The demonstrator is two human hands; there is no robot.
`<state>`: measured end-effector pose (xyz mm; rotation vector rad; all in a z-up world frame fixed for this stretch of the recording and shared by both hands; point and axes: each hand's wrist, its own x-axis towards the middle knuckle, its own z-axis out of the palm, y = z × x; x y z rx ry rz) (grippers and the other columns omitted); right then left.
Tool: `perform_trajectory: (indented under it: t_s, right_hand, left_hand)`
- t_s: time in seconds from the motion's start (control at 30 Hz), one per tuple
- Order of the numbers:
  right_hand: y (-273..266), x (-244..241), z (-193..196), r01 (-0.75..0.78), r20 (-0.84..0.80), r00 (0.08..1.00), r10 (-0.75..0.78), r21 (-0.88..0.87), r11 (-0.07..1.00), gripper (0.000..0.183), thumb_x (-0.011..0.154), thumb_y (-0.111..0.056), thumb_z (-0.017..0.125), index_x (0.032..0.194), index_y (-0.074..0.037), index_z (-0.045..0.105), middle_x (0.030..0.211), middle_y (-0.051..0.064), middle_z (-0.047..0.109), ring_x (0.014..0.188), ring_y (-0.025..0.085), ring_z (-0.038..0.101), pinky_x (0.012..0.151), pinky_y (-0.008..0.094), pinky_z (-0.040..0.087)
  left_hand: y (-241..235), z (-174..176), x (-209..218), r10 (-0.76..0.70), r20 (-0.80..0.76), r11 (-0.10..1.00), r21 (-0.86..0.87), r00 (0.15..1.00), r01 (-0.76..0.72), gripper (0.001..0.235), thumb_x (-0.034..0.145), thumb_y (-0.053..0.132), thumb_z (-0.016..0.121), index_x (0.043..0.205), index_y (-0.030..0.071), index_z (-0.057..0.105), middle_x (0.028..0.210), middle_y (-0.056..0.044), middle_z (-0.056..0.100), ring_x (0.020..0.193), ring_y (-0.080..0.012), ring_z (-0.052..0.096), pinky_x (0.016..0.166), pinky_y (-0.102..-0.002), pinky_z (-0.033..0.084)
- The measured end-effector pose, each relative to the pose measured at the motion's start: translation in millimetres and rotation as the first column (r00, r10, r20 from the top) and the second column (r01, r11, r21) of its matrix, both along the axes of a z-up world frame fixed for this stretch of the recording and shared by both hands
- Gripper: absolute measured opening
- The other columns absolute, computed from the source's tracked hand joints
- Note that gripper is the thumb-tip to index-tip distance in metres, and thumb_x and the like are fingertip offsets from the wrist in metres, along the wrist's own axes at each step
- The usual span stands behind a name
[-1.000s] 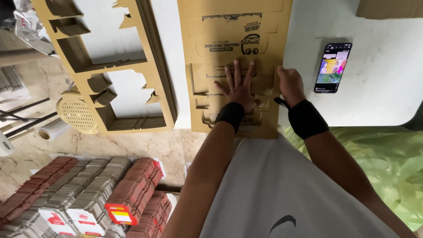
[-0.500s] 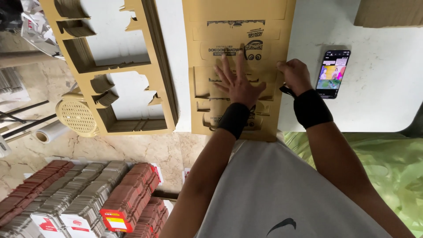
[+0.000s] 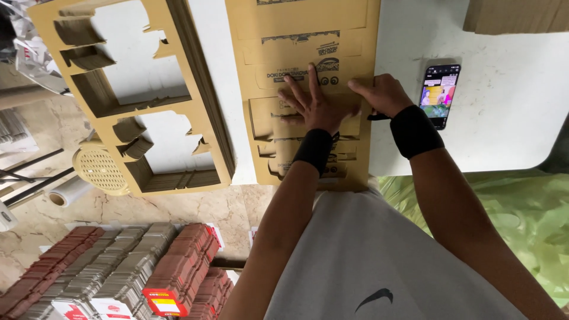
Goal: Manually folding flat cardboard templates into assembled boxes at a workstation.
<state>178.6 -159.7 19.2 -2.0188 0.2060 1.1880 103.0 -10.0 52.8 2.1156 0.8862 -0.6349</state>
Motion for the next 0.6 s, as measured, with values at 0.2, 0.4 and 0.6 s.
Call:
perform_trajectory:
  t_s: [0.2, 0.4, 0.6]
  right_hand:
    - [-6, -4, -40, 0.009, 0.080, 0.997, -0.011, 0.030, 1.000, 0.064, 0.107, -0.060, 0.069, 0.069, -0.009, 0.060, 0.056, 0.011, 0.059, 0.056, 0.023, 0.064, 0.048, 0.034, 0.051]
    - [-4, -15, -50, 0.010, 0.213, 0.977, -0.009, -0.002, 1.000, 0.065, 0.111, -0.050, 0.066, 0.060, -0.016, 0.041, 0.047, 0.001, 0.041, 0.043, 0.010, 0.041, 0.039, 0.026, 0.035]
    - [-4, -22, -65, 0.097, 0.241, 0.967, -0.083, -0.047, 0.994, 0.063, 0.109, -0.043, 0.067, 0.059, -0.019, 0.037, 0.046, -0.003, 0.036, 0.041, 0.006, 0.032, 0.037, 0.024, 0.028]
  left_hand:
    - [-3, -10, 5, -0.002, -0.067, 0.999, 0.043, 0.998, 0.005, 0.138, 0.073, 0.041, 0.089, 0.162, 0.044, -0.016, 0.167, -0.016, -0.035, 0.151, -0.0551, -0.031, 0.101, -0.091, -0.008]
    - [-8, -23, 5, -0.005, -0.084, 0.996, 0.084, 0.996, 0.012, 0.129, 0.078, 0.039, 0.081, 0.162, 0.042, -0.018, 0.167, -0.018, -0.034, 0.151, -0.0532, -0.032, 0.101, -0.091, -0.011]
    - [-10, -25, 5, -0.031, -0.112, 0.992, 0.120, 0.993, 0.044, 0.129, 0.080, 0.040, 0.079, 0.160, 0.042, -0.022, 0.166, -0.018, -0.036, 0.150, -0.0534, -0.033, 0.100, -0.091, -0.013]
